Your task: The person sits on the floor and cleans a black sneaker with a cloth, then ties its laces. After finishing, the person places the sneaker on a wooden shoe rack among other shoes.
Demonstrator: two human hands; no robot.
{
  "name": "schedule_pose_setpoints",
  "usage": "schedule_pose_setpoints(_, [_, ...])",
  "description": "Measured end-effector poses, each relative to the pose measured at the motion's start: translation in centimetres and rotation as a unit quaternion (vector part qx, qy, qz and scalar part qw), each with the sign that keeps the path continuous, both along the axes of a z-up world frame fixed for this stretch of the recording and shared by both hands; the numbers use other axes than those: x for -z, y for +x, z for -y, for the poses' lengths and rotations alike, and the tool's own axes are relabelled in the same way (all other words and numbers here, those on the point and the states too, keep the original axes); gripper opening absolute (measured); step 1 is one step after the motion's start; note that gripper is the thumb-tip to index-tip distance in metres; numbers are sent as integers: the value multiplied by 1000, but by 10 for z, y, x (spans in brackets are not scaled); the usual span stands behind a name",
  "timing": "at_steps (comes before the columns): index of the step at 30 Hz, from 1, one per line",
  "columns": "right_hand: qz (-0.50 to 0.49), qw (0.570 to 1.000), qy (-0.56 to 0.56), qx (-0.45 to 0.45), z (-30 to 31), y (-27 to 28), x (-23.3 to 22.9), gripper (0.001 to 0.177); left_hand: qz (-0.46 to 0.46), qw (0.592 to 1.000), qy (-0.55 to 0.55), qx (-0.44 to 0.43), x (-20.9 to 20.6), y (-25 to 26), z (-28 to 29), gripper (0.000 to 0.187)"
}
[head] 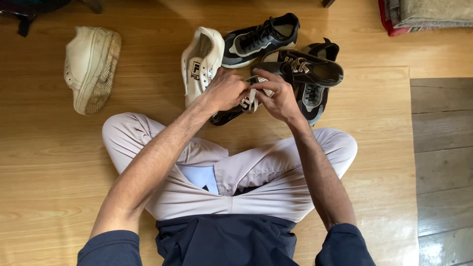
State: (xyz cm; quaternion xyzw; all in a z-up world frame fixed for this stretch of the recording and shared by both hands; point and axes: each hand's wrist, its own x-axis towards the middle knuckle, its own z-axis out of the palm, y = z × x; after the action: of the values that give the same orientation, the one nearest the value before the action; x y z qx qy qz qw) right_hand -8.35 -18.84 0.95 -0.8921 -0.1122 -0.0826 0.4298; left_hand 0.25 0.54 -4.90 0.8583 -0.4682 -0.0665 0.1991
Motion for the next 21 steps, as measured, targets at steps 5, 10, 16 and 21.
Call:
schedule_pose_setpoints(5, [-25,997,66,34,1,3,14,18,36,999,-7,-5,2,5,9,24])
schedule_pose_setpoints(10, [-162,955,177,177,6,4,39,30,93,994,-51,6,2,2,10,11])
schedule_pose_setpoints(16, [-224,930,275,94,-3,-2,36,19,193,976,-96,23,-24,-2,11,9])
schedule_pose_setpoints(21, [-268,896,333,122,-7,-1,57,26,89,979,-182,-26,-1,-2,13,6])
